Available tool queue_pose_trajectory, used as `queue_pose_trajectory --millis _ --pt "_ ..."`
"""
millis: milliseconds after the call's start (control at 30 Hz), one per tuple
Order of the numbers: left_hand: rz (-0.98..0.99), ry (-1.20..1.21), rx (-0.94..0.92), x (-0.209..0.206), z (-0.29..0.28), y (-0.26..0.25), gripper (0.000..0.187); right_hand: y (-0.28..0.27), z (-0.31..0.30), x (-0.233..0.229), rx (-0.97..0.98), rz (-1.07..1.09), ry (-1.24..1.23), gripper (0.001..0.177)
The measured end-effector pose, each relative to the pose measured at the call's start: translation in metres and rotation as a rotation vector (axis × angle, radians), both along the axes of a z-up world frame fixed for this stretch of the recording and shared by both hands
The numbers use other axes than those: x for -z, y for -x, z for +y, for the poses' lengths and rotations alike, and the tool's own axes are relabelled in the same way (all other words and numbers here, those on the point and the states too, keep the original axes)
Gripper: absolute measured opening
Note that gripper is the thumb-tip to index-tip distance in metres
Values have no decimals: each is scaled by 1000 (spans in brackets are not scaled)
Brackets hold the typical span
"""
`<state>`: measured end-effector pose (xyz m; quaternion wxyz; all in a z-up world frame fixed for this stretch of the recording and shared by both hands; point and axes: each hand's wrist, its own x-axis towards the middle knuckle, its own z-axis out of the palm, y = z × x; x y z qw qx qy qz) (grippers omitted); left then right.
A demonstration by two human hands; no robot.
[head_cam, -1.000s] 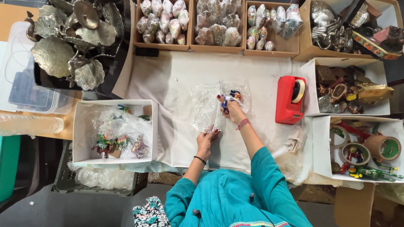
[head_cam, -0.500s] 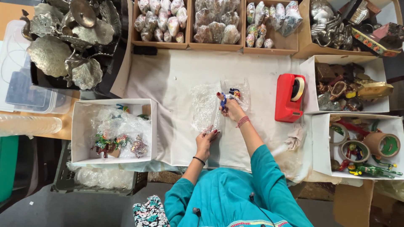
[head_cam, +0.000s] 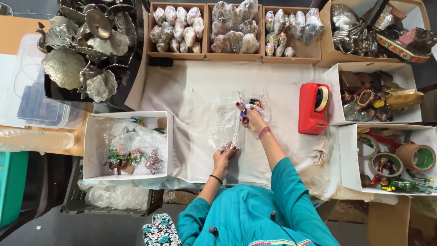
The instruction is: The person places small toy figures into plastic bags and seals them with adhesive tape.
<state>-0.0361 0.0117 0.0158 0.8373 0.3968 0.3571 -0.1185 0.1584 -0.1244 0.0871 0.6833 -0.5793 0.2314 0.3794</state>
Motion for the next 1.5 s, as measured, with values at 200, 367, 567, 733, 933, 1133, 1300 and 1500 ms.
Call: queue_pose_trajectory --millis 200,367,567,733,933,1133,1300,1500 --pt "18 3 -1 -5 5 7 41 7 -7 29 -22 -129 57 52" --pt "16 -3 17 9 6 18 40 9 -8 -7 -45 18 -24 47" --pt "6 23 24 -7 10 26 41 17 -16 50 -60 -132 89 45" --pt "14 173 -96 15 29 36 32 83 -43 24 -201 -51 -52 26" --pt "44 428 -353 28 68 74 15 150 -108 42 -223 -43 116 38" --pt "-36 504 -491 -17 91 92 16 180 -123 28 -262 -96 214 61" --pt "-53 289 -590 -69 115 79 13 208 -163 37 -317 -269 522 87" --pt "-233 128 -447 -86 134 67 19 243 -232 -6 -155 -639 1450 47"
